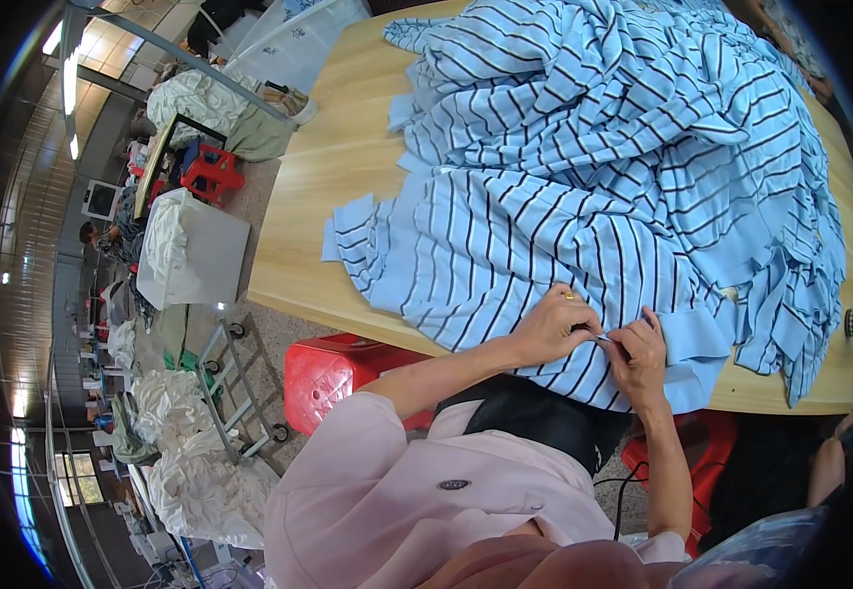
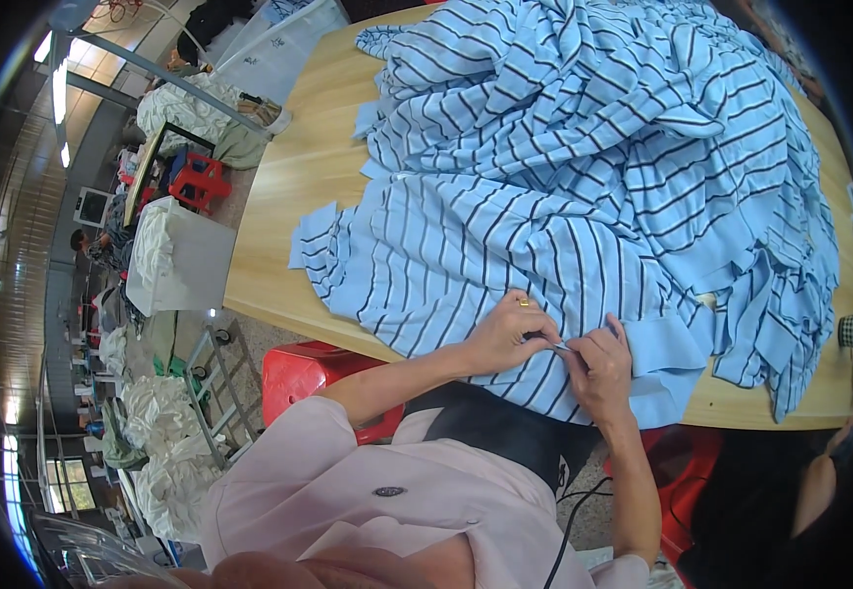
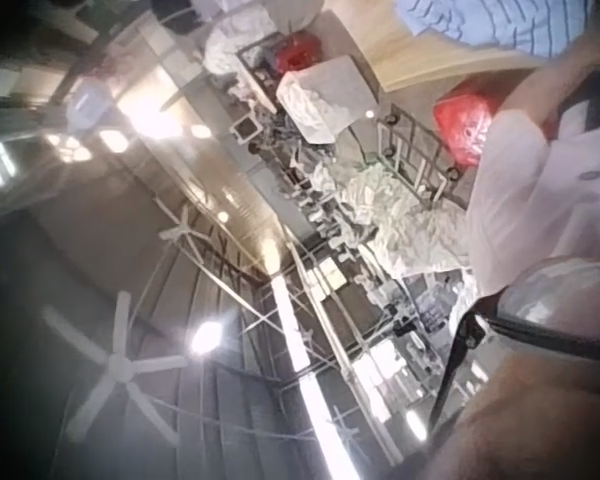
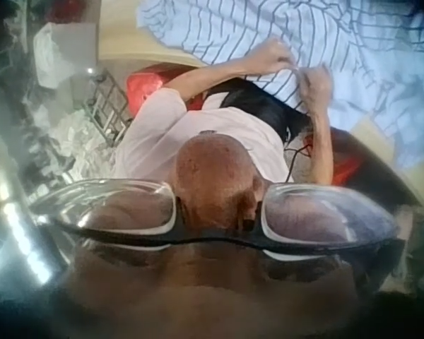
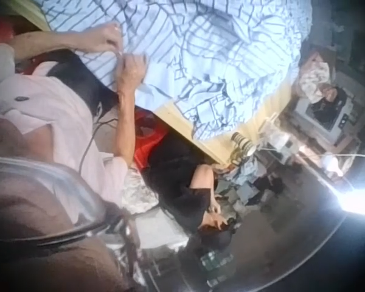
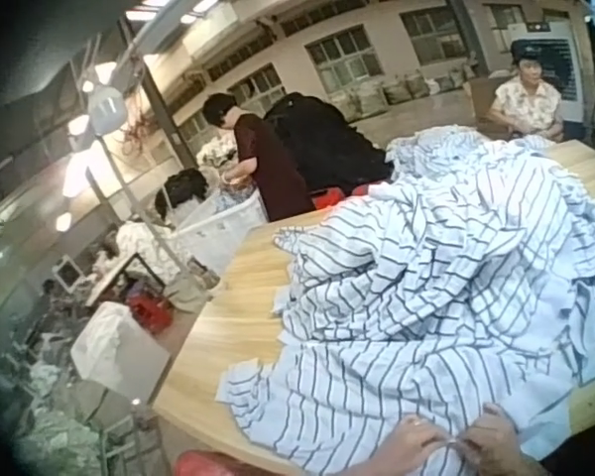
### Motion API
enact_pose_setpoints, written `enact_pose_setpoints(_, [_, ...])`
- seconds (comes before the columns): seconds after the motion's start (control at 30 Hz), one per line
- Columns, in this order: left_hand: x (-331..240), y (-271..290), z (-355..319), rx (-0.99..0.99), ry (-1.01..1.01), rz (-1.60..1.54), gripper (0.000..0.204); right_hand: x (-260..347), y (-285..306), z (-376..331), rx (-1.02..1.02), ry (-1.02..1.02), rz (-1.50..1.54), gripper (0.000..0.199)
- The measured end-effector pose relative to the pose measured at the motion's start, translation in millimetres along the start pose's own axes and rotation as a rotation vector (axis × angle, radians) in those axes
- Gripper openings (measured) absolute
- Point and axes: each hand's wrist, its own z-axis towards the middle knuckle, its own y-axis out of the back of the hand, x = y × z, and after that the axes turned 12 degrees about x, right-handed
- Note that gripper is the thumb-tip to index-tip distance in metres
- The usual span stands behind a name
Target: Manually picking up, aligning, and stacking blue and black striped fabric pieces on a wooden work table in a garment factory.
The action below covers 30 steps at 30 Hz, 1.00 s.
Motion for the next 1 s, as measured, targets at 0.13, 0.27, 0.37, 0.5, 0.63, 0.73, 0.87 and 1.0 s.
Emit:
enact_pose_setpoints(0.13, [-5, -4, 1, -0.087, -0.055, 0.073, 0.013, 4, -5, 1, -0.074, 0.056, -0.143, 0.012])
enact_pose_setpoints(0.27, [-6, -14, 9, -0.181, -0.054, 0.144, 0.018, 1, -11, -1, -0.133, 0.056, -0.228, 0.013])
enact_pose_setpoints(0.37, [-10, -15, 17, -0.231, -0.063, 0.28, 0.016, 3, -6, 5, -0.108, 0.098, -0.241, 0.01])
enact_pose_setpoints(0.5, [-4, -10, 14, -0.145, -0.126, 0.374, 0.018, 1, -5, 5, -0.135, 0.109, -0.289, 0.013])
enact_pose_setpoints(0.63, [-10, 16, -5, 0.052, -0.307, 0.465, 0.03, -3, 15, -11, -0.067, 0.074, -0.204, 0.019])
enact_pose_setpoints(0.73, [-3, 22, -6, 0.196, -0.301, 0.436, 0.047, -8, 10, -17, -0.073, 0.085, -0.229, 0.024])
enact_pose_setpoints(0.87, [-10, 21, -9, 0.176, -0.249, 0.466, 0.055, -1, 14, -33, -0.185, 0.059, -0.252, 0.029])
enact_pose_setpoints(1.0, [-16, 19, -5, 0.111, -0.182, 0.463, 0.04, -11, 26, -47, -0.285, -0.029, -0.416, 0.036])
